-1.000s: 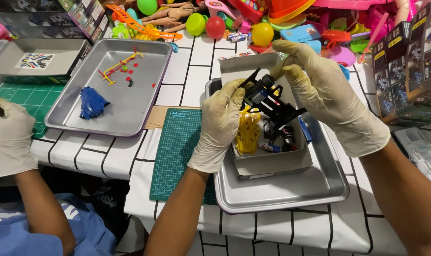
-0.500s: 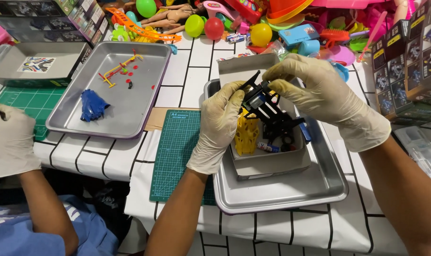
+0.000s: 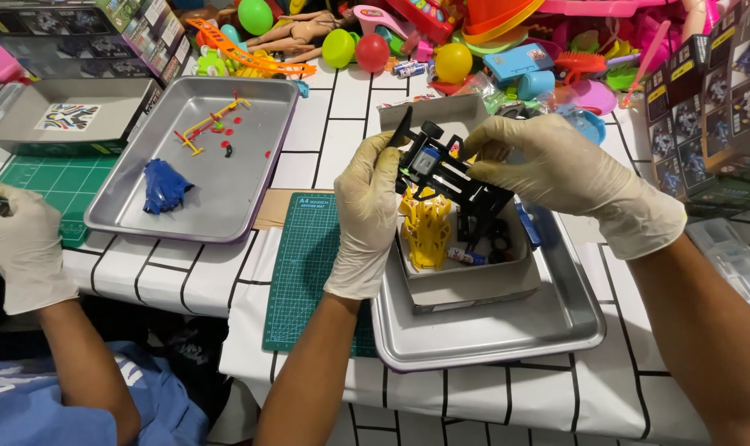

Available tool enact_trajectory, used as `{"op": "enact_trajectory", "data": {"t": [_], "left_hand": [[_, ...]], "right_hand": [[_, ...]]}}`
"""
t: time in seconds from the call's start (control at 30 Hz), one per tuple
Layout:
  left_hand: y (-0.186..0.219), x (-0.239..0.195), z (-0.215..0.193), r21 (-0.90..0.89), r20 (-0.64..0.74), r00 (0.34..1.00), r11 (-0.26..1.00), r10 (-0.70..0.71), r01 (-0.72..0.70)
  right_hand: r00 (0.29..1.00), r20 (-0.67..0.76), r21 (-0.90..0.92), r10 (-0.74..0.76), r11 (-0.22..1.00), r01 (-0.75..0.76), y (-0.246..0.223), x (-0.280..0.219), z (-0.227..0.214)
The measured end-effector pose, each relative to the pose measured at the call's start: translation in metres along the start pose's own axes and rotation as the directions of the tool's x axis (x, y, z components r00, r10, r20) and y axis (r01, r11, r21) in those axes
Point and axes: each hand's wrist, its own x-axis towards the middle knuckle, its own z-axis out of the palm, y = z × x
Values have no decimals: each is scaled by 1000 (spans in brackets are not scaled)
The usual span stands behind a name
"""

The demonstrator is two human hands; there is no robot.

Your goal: The person assembles a toy vehicle by attaching wheels and other components to a chassis. They handle various small parts, including wheels and a yellow plastic piece, placing them into a metal tray on a cluttered table.

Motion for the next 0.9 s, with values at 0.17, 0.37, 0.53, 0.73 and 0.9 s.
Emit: {"op": "enact_trajectory", "data": {"t": [0.17, 0.37, 0.53, 0.73, 0.9], "left_hand": [[-1, -1, -1, -179, 59, 993, 978, -102, 111], [-1, 0, 0, -31, 96, 995, 999, -11, 14], [-5, 5, -1, -390, 175, 979, 905, -109, 170], [-4, 3, -3, -523, 240, 962, 818, -130, 241], [8, 8, -1, -474, 202, 969, 852, -140, 222]], "right_hand": [[994, -62, -71, -90, 994, 86, 4, 0, -3], [879, -278, -198, -386, 919, 341, 11, 2, 0], [877, -342, -208, -337, 938, 279, 16, 4, 7], [877, -381, -92, -291, 956, 277, 9, 3, 11], [859, -409, -99, -308, 951, 294, 7, 10, 14]]}}
